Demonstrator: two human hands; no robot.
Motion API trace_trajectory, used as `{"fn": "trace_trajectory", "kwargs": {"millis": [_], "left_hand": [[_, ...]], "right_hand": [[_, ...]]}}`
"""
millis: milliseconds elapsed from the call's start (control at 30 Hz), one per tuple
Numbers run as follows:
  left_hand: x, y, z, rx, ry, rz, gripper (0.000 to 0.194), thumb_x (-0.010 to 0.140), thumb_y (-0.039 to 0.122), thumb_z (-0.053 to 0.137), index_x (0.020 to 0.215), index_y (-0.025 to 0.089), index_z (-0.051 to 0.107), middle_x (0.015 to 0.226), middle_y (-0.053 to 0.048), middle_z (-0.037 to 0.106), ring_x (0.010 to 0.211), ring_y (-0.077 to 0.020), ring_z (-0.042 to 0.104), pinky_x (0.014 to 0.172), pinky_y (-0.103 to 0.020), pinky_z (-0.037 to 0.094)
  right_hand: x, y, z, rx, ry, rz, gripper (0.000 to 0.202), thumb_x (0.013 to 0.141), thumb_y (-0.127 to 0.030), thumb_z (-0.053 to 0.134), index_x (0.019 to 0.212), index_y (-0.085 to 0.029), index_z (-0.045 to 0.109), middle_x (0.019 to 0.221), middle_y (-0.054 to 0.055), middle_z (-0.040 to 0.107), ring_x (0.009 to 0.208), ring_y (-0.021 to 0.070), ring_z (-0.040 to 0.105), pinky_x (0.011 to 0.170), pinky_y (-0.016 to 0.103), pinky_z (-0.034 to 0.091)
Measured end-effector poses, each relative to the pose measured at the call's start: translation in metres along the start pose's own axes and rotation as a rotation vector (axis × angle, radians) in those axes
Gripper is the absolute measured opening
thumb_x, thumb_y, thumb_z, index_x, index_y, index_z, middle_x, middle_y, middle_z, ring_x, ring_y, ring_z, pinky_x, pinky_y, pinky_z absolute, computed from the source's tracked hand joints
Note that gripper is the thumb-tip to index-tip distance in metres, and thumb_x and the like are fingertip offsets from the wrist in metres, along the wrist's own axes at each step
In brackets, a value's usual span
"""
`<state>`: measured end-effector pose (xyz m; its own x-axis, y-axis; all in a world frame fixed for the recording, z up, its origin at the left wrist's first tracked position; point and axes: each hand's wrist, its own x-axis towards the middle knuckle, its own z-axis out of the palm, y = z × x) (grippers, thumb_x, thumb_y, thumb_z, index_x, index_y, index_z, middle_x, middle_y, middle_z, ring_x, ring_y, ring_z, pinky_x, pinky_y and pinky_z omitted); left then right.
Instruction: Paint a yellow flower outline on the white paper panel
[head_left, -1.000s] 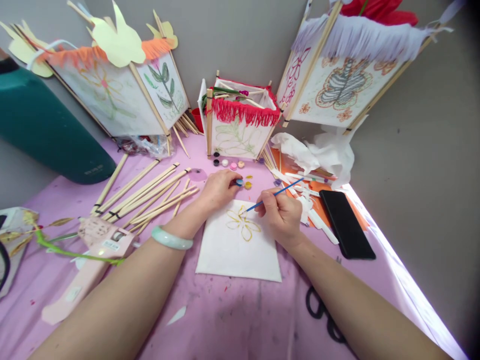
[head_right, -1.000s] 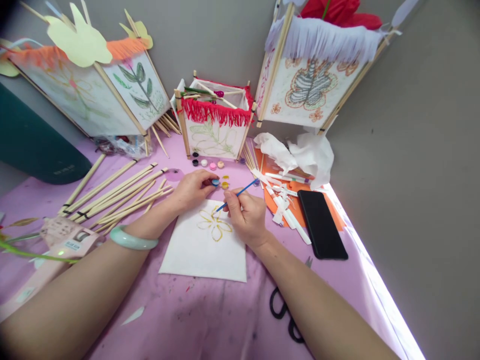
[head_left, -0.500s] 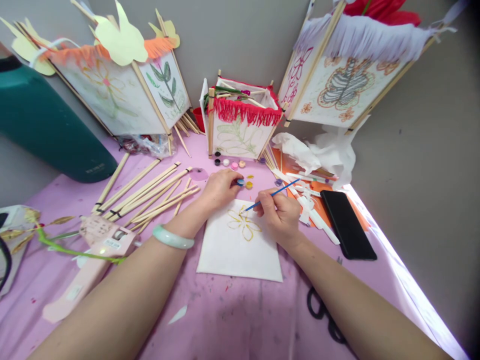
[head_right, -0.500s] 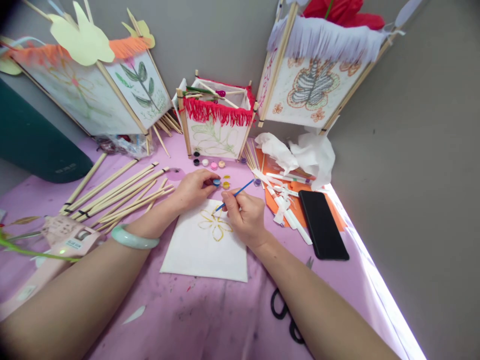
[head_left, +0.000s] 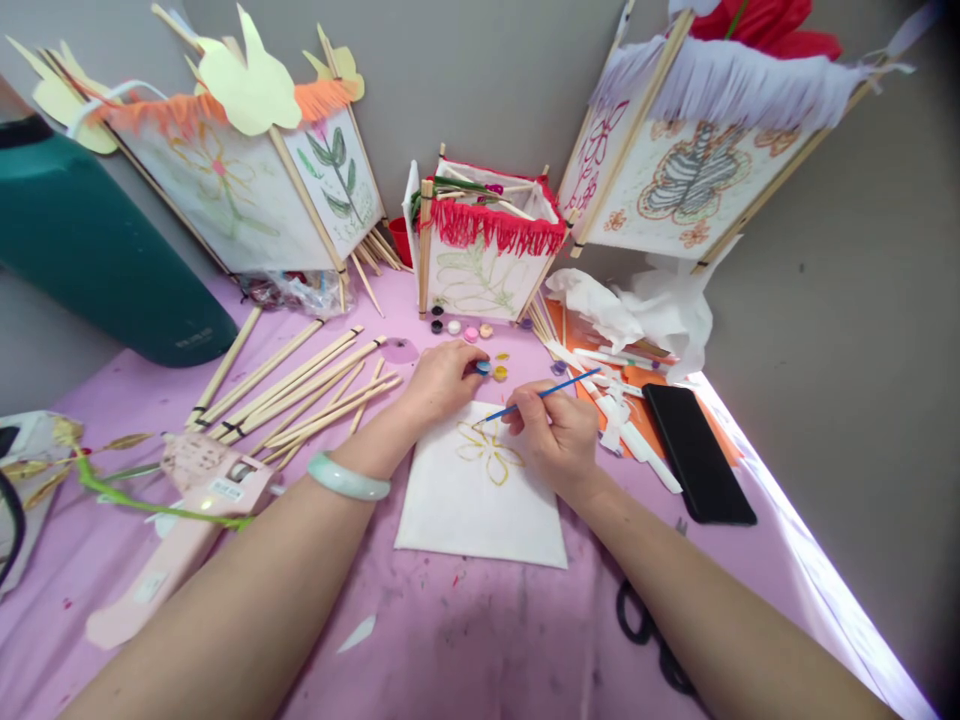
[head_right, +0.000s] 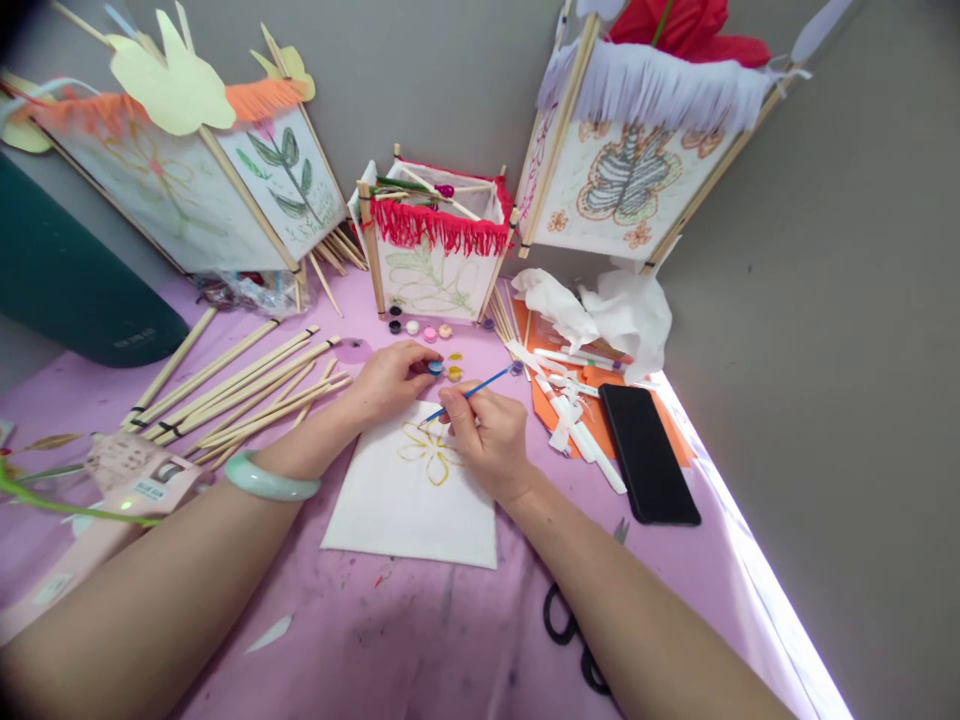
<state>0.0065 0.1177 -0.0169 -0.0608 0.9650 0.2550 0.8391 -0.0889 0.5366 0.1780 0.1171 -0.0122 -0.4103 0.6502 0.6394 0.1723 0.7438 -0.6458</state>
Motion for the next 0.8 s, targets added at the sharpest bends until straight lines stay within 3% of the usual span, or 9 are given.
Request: {"fn": "trace_trajectory", "kwargs": {"millis": [800], "left_hand": [[0.0004,-0.0017,0.0023,-0.004,0.034,0.021,0.024,0.075,0.017,0.060,0.098,0.016,0.068,0.090,-0.005,0.067,0.080,-0.0162,0.060,0.073,-0.027,0.047]], "right_hand": [[0.0009,-0.0020,-0.0045,-0.095,0.005,-0.042,0.032,0.089,-0.025,0.048,0.060,-0.017,0.057,0.054,-0.001,0.059,0.047,0.0079,0.056,0.049,0.020,0.043]]}}
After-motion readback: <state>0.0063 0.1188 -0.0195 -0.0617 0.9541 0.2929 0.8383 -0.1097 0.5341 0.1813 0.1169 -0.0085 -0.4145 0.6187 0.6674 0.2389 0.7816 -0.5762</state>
